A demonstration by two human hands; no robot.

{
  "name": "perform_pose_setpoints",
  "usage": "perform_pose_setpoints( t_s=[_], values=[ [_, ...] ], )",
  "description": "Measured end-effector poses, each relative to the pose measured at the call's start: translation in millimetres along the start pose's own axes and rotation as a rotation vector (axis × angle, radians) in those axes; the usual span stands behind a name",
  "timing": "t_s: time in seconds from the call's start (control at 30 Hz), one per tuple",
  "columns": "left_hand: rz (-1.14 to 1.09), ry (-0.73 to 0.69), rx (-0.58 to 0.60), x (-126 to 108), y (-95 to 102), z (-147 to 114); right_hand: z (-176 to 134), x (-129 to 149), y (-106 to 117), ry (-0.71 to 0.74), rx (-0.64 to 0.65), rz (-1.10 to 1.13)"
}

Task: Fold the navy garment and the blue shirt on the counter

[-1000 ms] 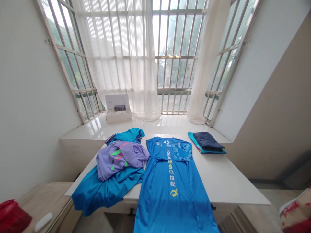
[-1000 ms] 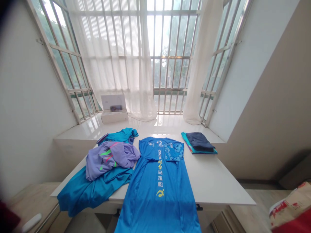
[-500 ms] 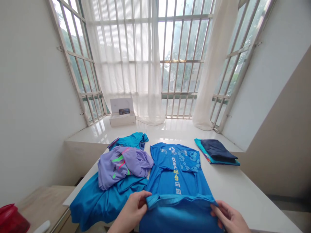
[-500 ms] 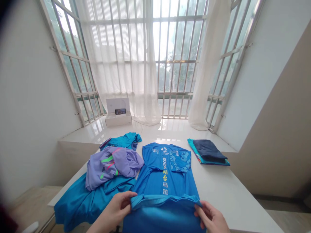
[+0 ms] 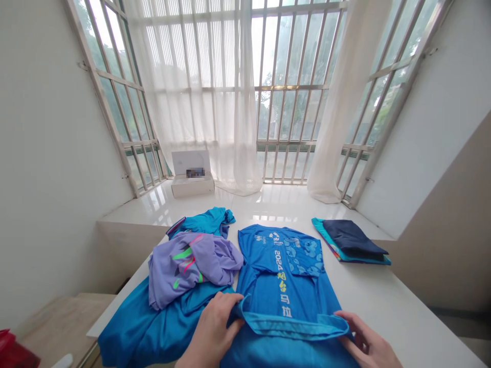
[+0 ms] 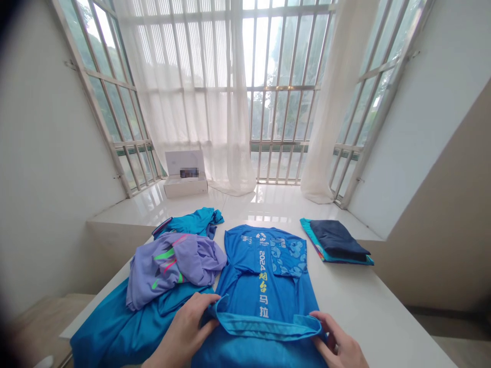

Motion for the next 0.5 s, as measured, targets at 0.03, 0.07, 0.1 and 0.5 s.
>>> perform_pose_setpoints(
  t_s=[0.03, 0.07, 0.1, 0.5],
  values=[
    [-0.001, -0.018, 0.016, 0, -0.9, 1, 1, 1, 0, 0.003, 0.026, -0.001],
    [-0.006, -0.038, 0.038, 1, -1.9, 3, 1, 2, 0, 0.002, 0.048, -0.008],
    [-0.012, -0.061, 0.059, 1, -2.8, 4, 2, 3, 0, 0.0, 0.067, -0.016],
    [-0.315, -0.112, 0.071, -20, 23.4, 10, -7, 45, 28, 0.07, 0.104, 0.149]
  ],
)
Point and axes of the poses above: each hand's wrist, its own z-axis towards the middle knuckle, its own y-axis out of the back of the hand, x = y × z, the point moved 3 cm from there along z, towards the middle knuckle, and after that the axes turned 3 degrees about y, right-handed, at the moved point
